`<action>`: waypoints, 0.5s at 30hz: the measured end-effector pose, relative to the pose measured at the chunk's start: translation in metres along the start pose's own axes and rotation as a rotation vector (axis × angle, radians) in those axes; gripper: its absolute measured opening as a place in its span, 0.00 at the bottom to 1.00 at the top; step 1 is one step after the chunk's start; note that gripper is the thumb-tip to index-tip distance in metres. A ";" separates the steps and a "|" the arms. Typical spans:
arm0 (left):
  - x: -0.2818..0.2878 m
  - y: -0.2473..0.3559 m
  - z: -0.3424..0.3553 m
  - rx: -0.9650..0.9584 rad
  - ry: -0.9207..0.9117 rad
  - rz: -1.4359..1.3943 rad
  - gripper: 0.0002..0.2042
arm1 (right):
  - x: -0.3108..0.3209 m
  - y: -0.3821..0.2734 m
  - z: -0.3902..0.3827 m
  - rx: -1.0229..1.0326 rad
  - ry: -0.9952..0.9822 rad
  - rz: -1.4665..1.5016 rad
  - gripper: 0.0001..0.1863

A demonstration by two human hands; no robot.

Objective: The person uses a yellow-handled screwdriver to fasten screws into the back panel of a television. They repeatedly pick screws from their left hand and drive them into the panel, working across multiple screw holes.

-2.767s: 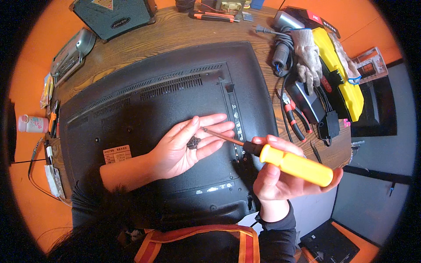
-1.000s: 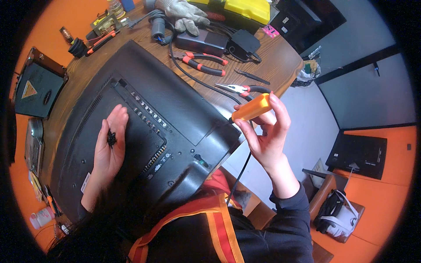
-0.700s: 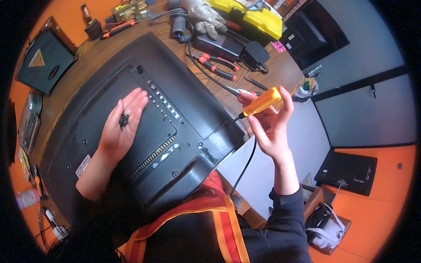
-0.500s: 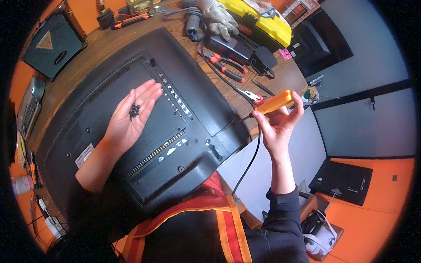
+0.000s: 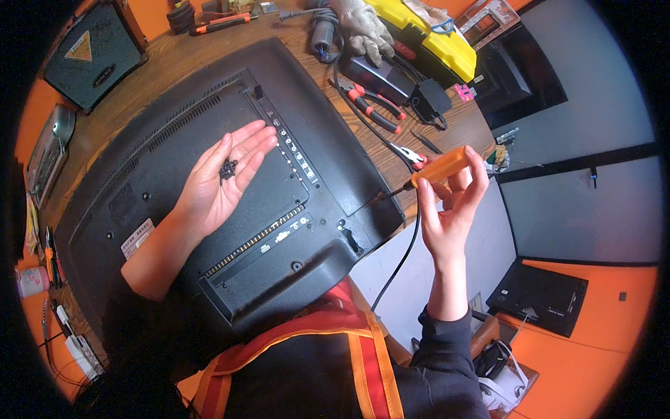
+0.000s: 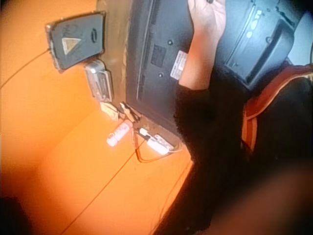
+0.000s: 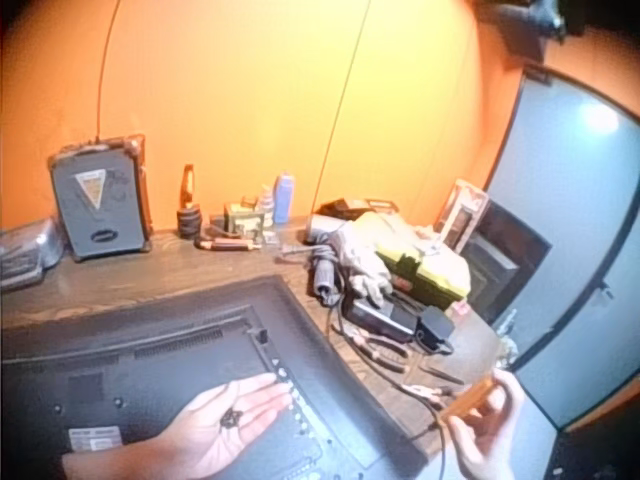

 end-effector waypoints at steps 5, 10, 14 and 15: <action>0.001 0.000 0.000 -0.007 0.006 0.035 0.22 | 0.003 0.004 -0.003 -0.080 -0.036 0.016 0.34; 0.001 0.000 0.000 -0.001 0.009 0.031 0.21 | 0.004 -0.003 -0.002 -0.012 -0.042 -0.058 0.32; 0.001 -0.001 0.000 0.005 0.021 0.012 0.20 | 0.006 -0.001 -0.001 -0.084 -0.086 0.077 0.31; 0.001 0.000 0.000 0.004 0.019 0.011 0.20 | 0.010 -0.002 -0.002 -0.083 -0.019 -0.070 0.30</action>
Point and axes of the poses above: each hand's wrist, its own z-axis towards the middle knuckle, its own x-axis out of the back of the hand, y = z × x, the point moved 6 cm from there along z, towards the middle knuckle, and after that the axes turned 4 degrees about -x, right-handed, at the moved point
